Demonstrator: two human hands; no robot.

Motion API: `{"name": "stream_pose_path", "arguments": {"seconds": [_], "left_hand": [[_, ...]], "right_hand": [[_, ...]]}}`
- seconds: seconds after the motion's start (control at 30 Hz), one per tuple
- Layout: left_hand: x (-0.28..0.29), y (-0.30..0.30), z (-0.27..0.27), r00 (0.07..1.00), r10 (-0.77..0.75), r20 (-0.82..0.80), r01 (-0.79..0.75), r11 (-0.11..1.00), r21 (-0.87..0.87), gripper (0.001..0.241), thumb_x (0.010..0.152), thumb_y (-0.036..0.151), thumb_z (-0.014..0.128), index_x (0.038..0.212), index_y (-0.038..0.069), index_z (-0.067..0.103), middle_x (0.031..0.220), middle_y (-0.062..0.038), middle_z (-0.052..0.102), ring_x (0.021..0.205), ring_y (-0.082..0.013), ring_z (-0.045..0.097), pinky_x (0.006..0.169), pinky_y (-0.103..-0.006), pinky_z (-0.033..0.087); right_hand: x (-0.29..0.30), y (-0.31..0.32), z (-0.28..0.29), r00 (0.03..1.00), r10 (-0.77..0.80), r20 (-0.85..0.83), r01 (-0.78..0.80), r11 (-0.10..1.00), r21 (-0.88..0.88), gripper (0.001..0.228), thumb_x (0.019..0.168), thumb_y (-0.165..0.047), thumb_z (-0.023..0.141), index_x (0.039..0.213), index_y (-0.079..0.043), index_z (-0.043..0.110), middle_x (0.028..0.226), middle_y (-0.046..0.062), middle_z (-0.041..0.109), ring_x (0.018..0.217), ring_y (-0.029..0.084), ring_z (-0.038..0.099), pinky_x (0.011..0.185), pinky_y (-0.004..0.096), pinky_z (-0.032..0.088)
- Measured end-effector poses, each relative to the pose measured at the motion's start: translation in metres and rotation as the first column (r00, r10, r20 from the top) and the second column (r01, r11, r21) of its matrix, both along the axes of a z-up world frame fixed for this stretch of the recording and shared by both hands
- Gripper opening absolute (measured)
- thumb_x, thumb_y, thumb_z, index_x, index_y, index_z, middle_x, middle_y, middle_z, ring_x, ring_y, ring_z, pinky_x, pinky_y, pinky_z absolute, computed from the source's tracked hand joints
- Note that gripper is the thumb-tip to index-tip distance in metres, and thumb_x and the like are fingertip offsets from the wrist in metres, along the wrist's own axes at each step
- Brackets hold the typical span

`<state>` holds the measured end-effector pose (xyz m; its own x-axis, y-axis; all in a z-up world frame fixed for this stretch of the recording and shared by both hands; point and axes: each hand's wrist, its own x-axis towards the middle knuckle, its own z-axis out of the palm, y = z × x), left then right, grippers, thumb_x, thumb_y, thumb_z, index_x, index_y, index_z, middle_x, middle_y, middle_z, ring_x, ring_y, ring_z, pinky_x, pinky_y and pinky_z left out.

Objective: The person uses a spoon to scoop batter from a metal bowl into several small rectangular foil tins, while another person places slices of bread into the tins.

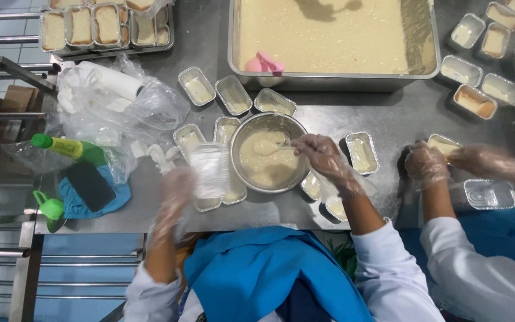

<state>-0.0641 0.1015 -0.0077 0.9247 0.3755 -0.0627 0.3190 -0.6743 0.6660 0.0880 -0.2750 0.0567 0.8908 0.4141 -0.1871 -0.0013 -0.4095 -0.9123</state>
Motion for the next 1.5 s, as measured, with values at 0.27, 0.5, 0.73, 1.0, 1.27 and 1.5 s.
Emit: {"name": "stream_pose_path", "arguments": {"seconds": [0.27,0.5,0.73,1.0,1.27,1.5], "left_hand": [[0.054,-0.093,-0.016,0.936,-0.347,0.058,0.351,0.908,-0.231,0.036,0.087,0.032,0.068,0.108,0.004,0.078,0.105,-0.016,0.078,0.095,-0.0286,0.075,0.090,-0.0392,0.057],[0.063,-0.109,-0.028,0.909,-0.383,-0.166,0.329,0.902,-0.280,0.037,0.087,0.030,0.066,0.113,0.005,0.075,0.110,-0.015,0.076,0.100,-0.0279,0.072,0.093,-0.0390,0.055],[0.067,-0.121,0.008,0.837,-0.469,-0.283,0.279,0.809,-0.516,0.034,0.086,0.027,0.065,0.111,0.005,0.074,0.103,-0.013,0.077,0.094,-0.0233,0.070,0.085,-0.0363,0.055],[0.077,-0.135,0.040,0.778,-0.560,-0.285,0.409,0.796,-0.447,0.034,0.089,0.027,0.060,0.110,0.004,0.075,0.102,-0.011,0.076,0.093,-0.0213,0.070,0.085,-0.0346,0.054],[0.097,-0.157,0.016,0.856,-0.499,-0.137,0.307,0.704,-0.640,0.033,0.088,0.025,0.064,0.106,-0.001,0.074,0.098,-0.011,0.072,0.089,-0.0216,0.066,0.081,-0.0355,0.054],[0.136,-0.207,0.008,0.855,-0.503,-0.129,0.382,0.777,-0.500,0.032,0.087,0.027,0.063,0.102,0.001,0.072,0.096,-0.015,0.072,0.086,-0.0236,0.067,0.079,-0.0389,0.055]], "right_hand": [[-0.065,0.008,-0.002,0.530,0.278,0.801,0.206,0.874,-0.440,0.009,0.091,-0.009,0.068,0.097,-0.010,0.075,0.088,0.012,0.075,0.067,0.025,0.069,0.056,0.040,0.057],[-0.063,-0.022,-0.055,0.528,0.071,0.846,-0.062,0.997,-0.044,0.021,0.093,-0.004,0.062,0.112,-0.010,0.066,0.098,0.008,0.073,0.077,0.017,0.070,0.062,0.033,0.059],[-0.031,-0.040,0.017,0.399,0.324,0.858,-0.084,0.944,-0.318,0.019,0.095,0.004,0.067,0.100,-0.014,0.072,0.095,0.003,0.074,0.075,0.011,0.068,0.060,0.029,0.055],[-0.029,-0.046,0.050,0.176,0.406,0.897,0.016,0.910,-0.415,0.028,0.084,0.004,0.066,0.103,-0.014,0.074,0.091,0.006,0.073,0.078,0.018,0.067,0.063,0.031,0.055],[-0.065,-0.049,0.026,0.548,0.276,0.790,0.094,0.918,-0.386,0.016,0.088,0.001,0.069,0.099,-0.010,0.074,0.081,0.009,0.069,0.069,0.020,0.066,0.057,0.035,0.056],[-0.046,-0.066,0.013,0.556,0.074,0.828,0.449,0.811,-0.374,0.025,0.086,0.003,0.062,0.107,-0.007,0.072,0.089,0.011,0.073,0.067,0.020,0.068,0.057,0.034,0.059]]}}
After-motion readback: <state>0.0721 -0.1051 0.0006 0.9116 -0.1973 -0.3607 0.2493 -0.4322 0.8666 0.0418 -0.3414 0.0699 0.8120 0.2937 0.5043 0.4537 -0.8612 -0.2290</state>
